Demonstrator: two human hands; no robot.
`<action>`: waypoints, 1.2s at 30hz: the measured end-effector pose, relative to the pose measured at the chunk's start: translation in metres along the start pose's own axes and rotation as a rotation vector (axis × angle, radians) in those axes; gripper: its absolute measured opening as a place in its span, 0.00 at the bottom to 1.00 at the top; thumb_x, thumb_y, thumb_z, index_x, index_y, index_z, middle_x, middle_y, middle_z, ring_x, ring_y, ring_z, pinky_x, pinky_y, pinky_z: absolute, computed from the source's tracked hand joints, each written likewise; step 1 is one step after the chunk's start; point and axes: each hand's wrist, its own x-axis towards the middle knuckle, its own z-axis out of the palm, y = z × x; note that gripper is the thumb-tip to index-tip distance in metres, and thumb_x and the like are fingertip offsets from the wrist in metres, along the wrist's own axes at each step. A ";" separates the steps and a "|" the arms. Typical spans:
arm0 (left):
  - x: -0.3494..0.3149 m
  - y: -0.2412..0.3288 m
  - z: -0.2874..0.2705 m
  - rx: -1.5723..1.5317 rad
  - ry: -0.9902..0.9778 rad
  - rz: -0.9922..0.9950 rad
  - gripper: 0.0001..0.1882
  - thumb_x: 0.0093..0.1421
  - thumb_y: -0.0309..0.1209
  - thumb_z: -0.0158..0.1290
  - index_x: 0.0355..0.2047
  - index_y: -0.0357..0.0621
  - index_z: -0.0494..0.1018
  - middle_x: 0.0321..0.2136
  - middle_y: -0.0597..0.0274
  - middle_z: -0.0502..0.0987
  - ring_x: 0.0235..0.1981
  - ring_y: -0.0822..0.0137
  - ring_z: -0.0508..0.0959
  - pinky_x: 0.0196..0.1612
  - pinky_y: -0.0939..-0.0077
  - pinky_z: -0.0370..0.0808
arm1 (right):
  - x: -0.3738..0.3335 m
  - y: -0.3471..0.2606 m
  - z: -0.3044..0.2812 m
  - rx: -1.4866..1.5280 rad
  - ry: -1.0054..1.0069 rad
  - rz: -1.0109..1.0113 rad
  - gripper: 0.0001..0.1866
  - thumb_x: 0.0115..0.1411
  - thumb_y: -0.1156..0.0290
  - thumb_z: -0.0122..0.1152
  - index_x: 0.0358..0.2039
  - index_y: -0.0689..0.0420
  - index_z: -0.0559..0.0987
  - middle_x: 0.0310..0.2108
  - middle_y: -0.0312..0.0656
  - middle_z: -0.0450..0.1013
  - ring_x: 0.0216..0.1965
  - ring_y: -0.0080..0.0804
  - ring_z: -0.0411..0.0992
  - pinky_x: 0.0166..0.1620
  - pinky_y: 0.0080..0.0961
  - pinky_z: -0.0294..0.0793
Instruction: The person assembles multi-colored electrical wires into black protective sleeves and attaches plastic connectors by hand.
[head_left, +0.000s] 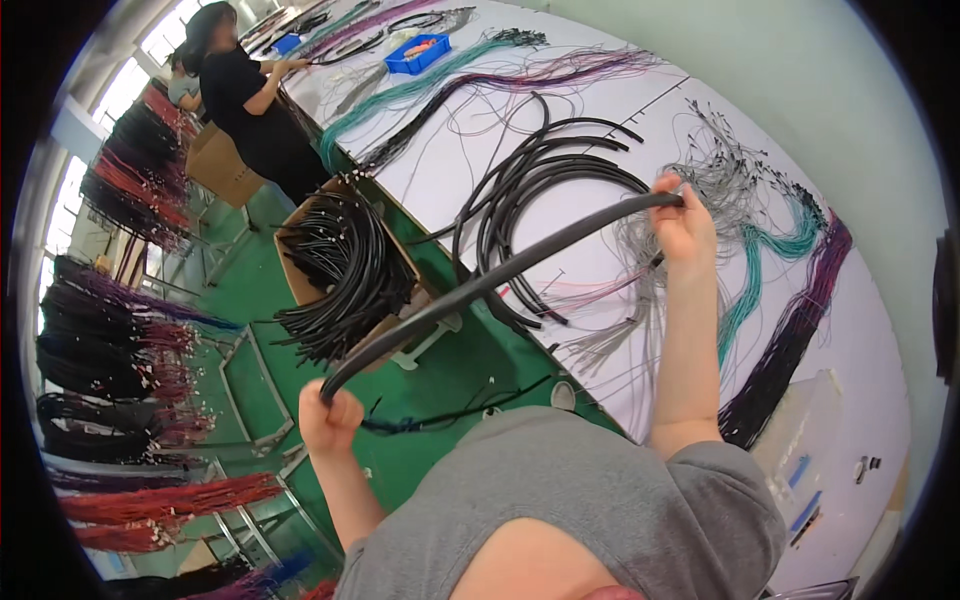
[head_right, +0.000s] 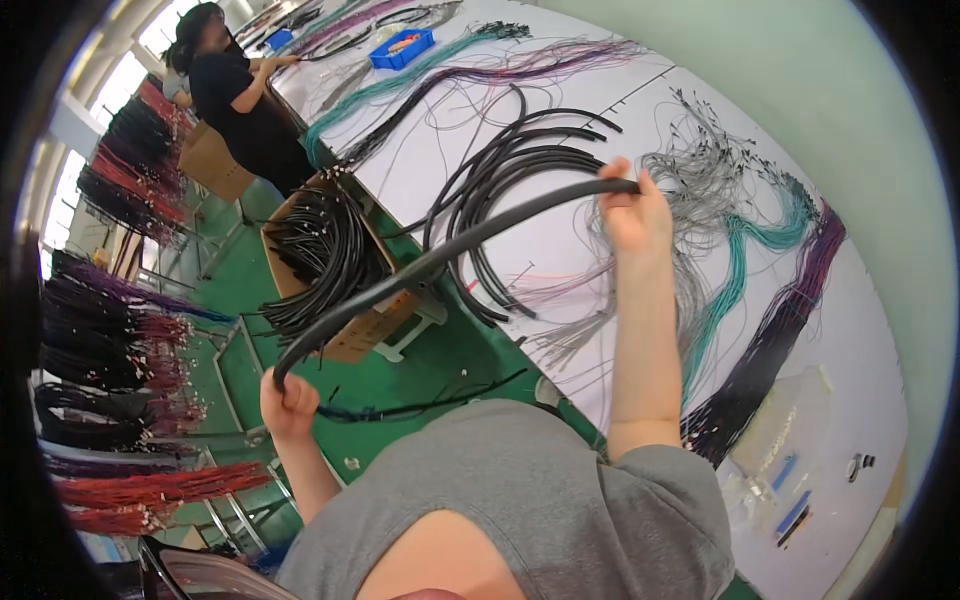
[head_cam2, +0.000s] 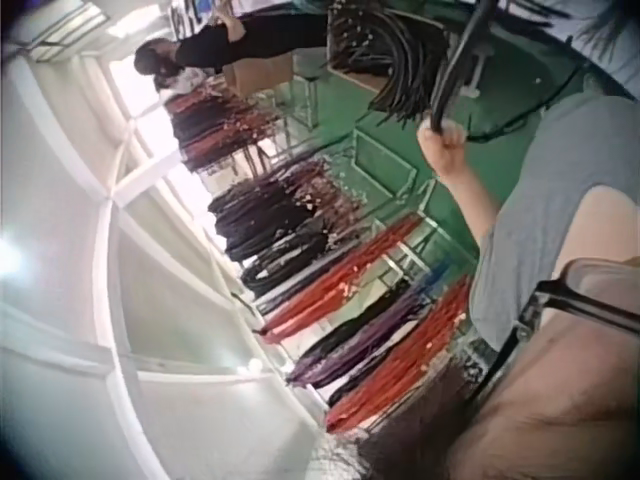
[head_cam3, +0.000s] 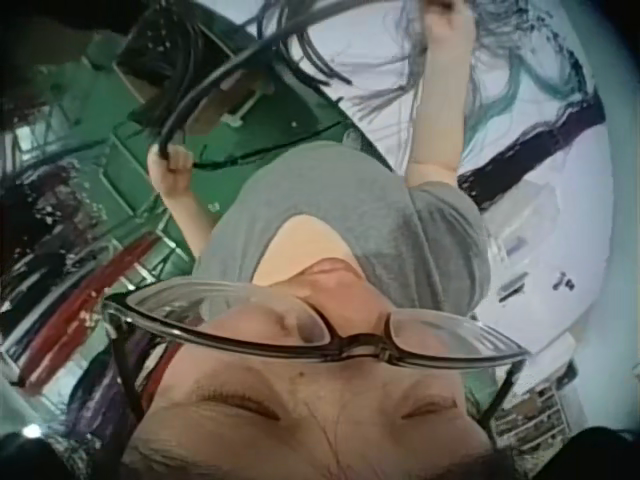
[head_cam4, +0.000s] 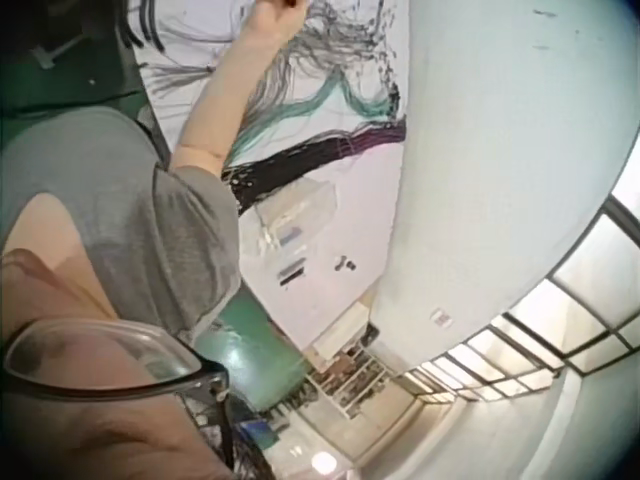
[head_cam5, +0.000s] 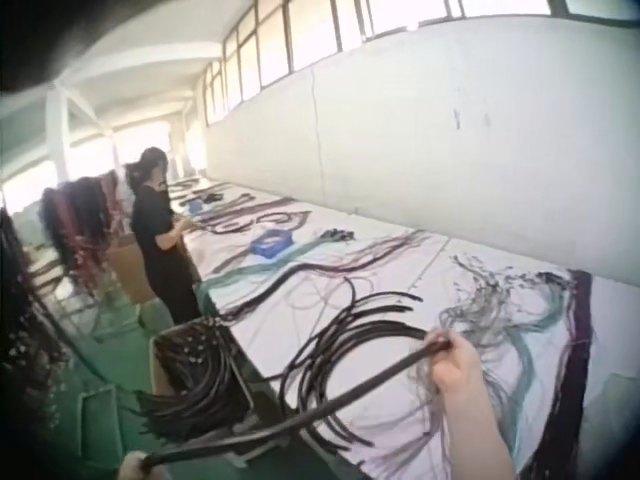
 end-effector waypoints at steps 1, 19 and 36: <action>-0.023 0.002 -0.027 -0.018 0.098 -0.024 0.16 0.59 0.39 0.34 0.19 0.43 0.59 0.05 0.74 0.48 0.05 0.78 0.47 0.08 0.83 0.45 | 0.014 -0.014 -0.019 0.004 0.068 -0.100 0.14 0.60 0.66 0.34 0.32 0.68 0.58 0.24 0.46 0.62 0.22 0.32 0.63 0.29 0.28 0.69; -0.114 -0.175 -0.191 1.405 -0.355 -0.893 0.18 0.51 0.39 0.45 0.37 0.38 0.69 0.28 0.54 0.74 0.31 0.58 0.74 0.34 0.70 0.68 | -0.155 -0.030 -0.008 -0.410 -0.055 -0.249 0.09 0.58 0.67 0.41 0.30 0.59 0.65 0.15 0.31 0.54 0.16 0.21 0.53 0.23 0.17 0.57; -0.064 -0.254 0.379 -0.054 -0.870 -0.685 0.10 0.59 0.31 0.37 0.36 0.39 0.62 0.16 0.70 0.62 0.18 0.81 0.61 0.20 0.88 0.58 | -0.346 -0.173 -0.006 -1.250 0.086 -0.534 0.14 0.57 0.67 0.41 0.25 0.65 0.70 0.23 0.49 0.72 0.26 0.27 0.70 0.31 0.18 0.67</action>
